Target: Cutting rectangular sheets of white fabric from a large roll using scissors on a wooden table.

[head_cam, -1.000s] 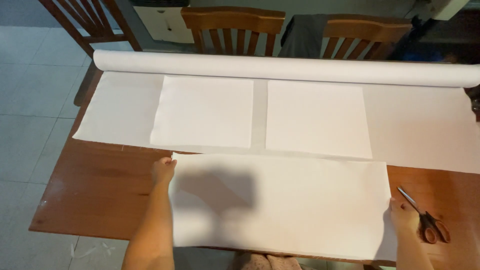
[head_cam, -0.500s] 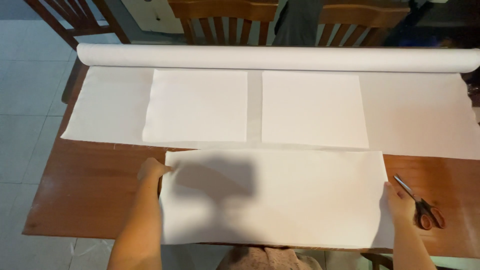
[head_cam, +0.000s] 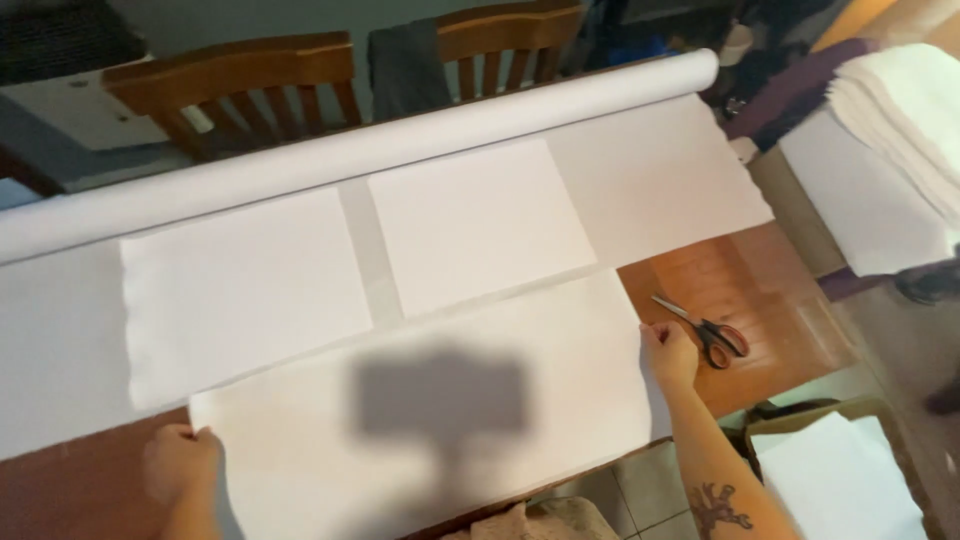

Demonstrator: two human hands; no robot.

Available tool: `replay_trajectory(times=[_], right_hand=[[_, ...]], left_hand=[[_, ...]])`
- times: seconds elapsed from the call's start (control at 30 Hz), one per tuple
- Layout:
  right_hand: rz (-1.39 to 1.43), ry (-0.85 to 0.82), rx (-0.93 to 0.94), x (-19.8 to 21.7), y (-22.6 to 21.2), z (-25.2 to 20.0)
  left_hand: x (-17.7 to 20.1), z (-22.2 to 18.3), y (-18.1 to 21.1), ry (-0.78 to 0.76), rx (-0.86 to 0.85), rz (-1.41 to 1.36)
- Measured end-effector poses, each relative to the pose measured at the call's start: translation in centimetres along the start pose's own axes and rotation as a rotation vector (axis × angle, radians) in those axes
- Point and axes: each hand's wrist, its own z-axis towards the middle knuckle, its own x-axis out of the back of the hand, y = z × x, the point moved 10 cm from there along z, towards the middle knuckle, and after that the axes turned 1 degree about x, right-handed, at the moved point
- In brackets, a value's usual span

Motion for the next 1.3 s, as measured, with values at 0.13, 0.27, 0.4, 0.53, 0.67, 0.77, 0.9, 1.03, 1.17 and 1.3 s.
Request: replay_trajectory(times=[0.13, 0.27, 0.4, 0.53, 0.67, 0.77, 0.9, 1.03, 1.17, 1.3], right_hand=[[-0.210, 0.397, 0.178, 5.9, 1.1, -0.5], [-0.395, 0.271, 0.130, 7.0, 4.5, 1.0], [-0.364, 0.285, 0.188, 8.2, 5.7, 2.3], [-0.349, -0.042, 0.070, 8.6, 6.8, 4.4], [-0.496, -0.336, 0.086, 9.3, 6.4, 4.9], [-0.129, -0.417, 0.208, 9.7, 9.5, 3.2], [0.764, -0.720, -0.135, 9.5, 15.8, -7.6], [1.115, -1.305, -0.184, 2.3, 20.4, -19.6], [1.486, -1.467, -0.717, 5.5, 15.7, -25.4], [1.350, -1.714, -0.278, -4.2, 19.3, -26.5]], left_hand=[[2.2, -8.0, 6.1, 0.717, -0.443, 0.011], [-3.6, -16.1, 14.0, 0.665, -0.972, -0.265], [-9.2, -27.8, 22.0, 0.366, -1.241, -0.349], [-14.9, -38.8, 30.4, -0.084, -1.325, -0.281], [-18.8, -47.7, 37.9, -0.165, -1.455, -0.271], [-22.0, -51.3, 41.2, -0.189, -1.428, -0.260], [-24.4, -53.9, 43.9, -0.127, -1.401, -0.202], [-25.4, -54.9, 45.3, -0.040, -1.344, -0.145], [-26.6, -55.4, 46.2, 0.027, -1.320, -0.075], [-26.9, -55.7, 46.4, 0.019, -1.287, 0.020]])
